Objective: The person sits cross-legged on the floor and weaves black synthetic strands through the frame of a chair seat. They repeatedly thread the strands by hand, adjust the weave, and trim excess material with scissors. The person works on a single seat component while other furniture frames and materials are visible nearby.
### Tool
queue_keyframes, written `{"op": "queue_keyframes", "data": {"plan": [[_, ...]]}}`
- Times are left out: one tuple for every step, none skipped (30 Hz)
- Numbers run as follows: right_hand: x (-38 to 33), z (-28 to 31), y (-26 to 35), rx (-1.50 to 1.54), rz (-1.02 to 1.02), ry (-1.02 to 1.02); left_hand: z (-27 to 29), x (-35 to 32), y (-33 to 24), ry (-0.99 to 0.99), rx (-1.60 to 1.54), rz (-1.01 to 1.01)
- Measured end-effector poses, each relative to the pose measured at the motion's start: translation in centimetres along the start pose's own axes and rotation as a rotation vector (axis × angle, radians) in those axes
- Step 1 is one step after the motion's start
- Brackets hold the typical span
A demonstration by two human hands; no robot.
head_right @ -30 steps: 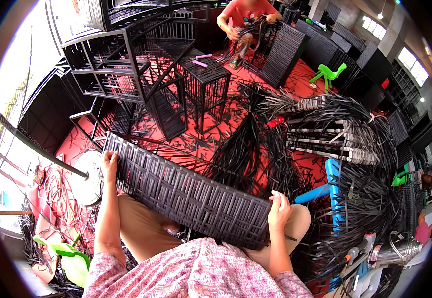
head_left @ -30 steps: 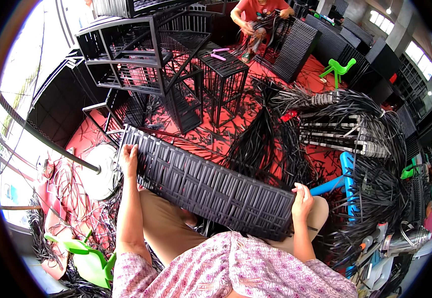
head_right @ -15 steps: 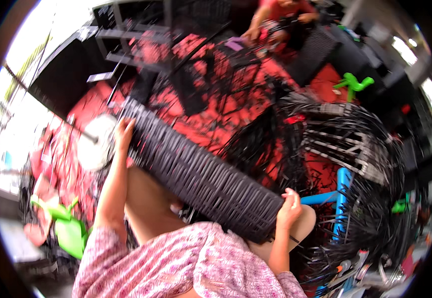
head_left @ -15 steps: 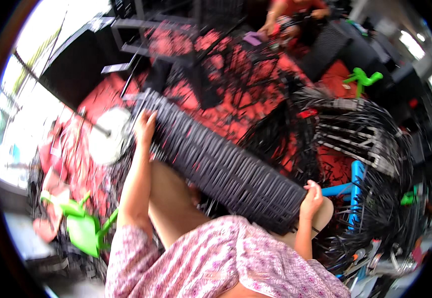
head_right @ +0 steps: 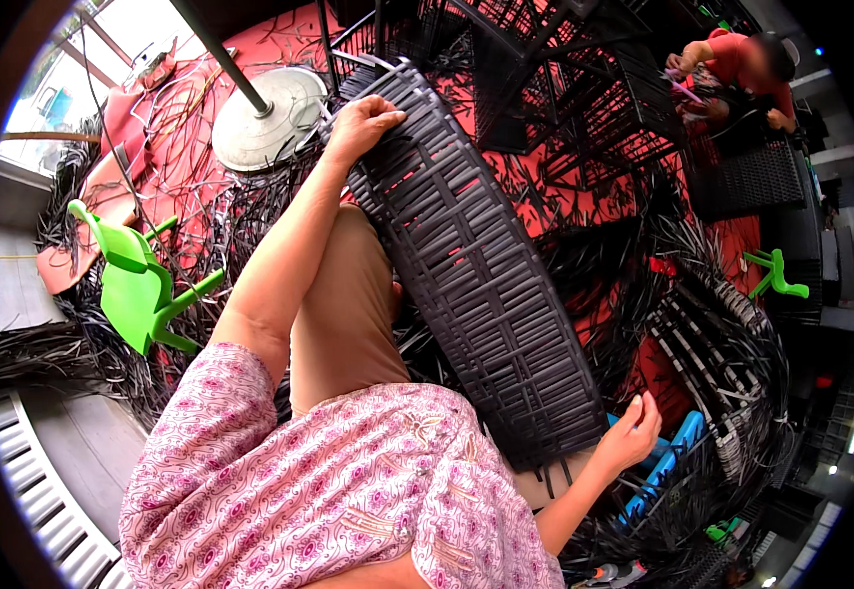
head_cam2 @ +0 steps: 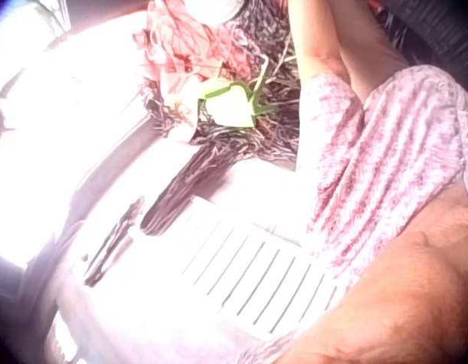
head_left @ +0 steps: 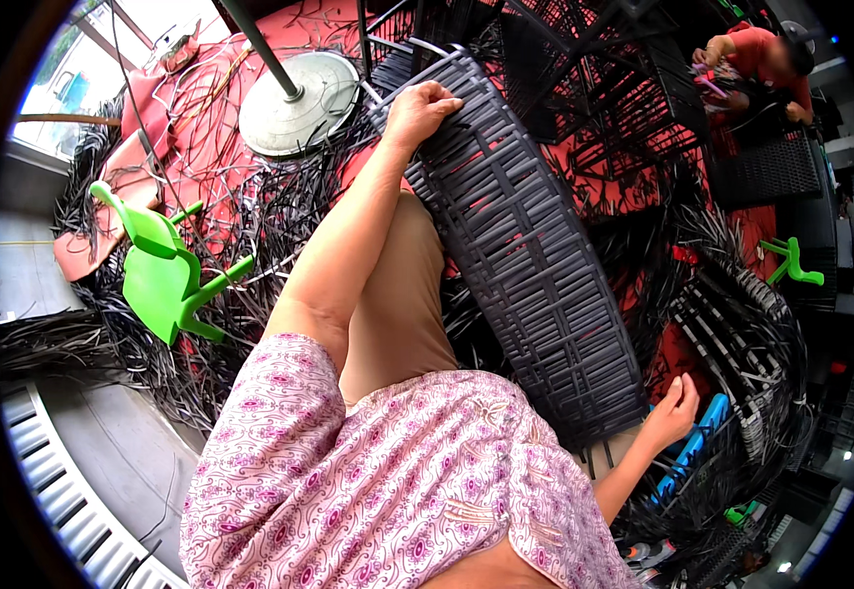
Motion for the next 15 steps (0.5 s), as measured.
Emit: {"op": "queue_keyframes", "data": {"plan": [[1.7, 0.3, 2.3, -0.092, 0.080, 0.018, 0.0, -0.1, 0.3, 0.027, -0.029, 0.013], [3.5, 0.2, 4.3, 0.046, 0.076, 0.005, 0.0, -0.1, 0.6, 0.052, -0.062, 0.022], [5.2, 0.0, 6.7, 0.185, 0.069, -0.009, -0.1, 0.1, 0.6, 0.078, -0.093, 0.026], [6.6, -0.4, 9.1, 0.326, 0.059, -0.024, -0.2, 0.3, 0.4, 0.087, -0.079, 0.023], [8.2, -1.2, 12.2, 0.445, 0.065, 0.001, -0.3, 0.5, 0.3, 0.098, -0.067, 0.023], [9.6, -2.5, 15.3, 0.563, 0.074, 0.029, -0.4, 0.6, 0.2, 0.107, -0.056, 0.025], [10.7, -4.3, 18.5, 0.678, 0.127, 0.076, -0.4, 0.6, 0.0, 0.107, -0.034, 0.031], [11.8, -6.1, 21.9, 0.789, 0.183, 0.132, -0.3, 0.5, 0.2, 0.109, -0.047, 0.039], [12.6, -7.8, 25.5, 0.850, 0.224, 0.198, -0.2, 0.4, 0.4, 0.120, -0.059, 0.054], [13.3, -9.4, 28.9, 0.907, 0.263, 0.260, -0.3, 0.4, 0.4, 0.135, -0.074, 0.062], [14.0, -11.2, 31.8, 0.923, 0.363, 0.279, -0.1, 0.4, 0.6, 0.138, -0.089, 0.052], [14.2, -13.1, 34.4, 0.933, 0.460, 0.294, -0.4, 0.6, 0.8, 0.142, -0.070, 0.034], [14.1, -14.3, 37.2, 0.907, 0.559, 0.291, -0.6, 0.9, 1.4, 0.133, -0.088, 0.035], [13.9, -15.2, 39.6, 0.877, 0.654, 0.283, -0.8, 1.2, 1.7, 0.127, -0.105, 0.033], [13.5, -16.6, 41.5, 0.796, 0.749, 0.259, -0.9, 1.3, 1.7, 0.129, -0.101, 0.034]]}}
Point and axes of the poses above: each hand's wrist, its own x-axis towards the middle knuckle, its own z-axis out of the back of the hand, y = z × x, the point moved 9 cm from there along x, towards the middle knuckle, and after that the axes turned 10 degrees about z, right-handed, at the moved point
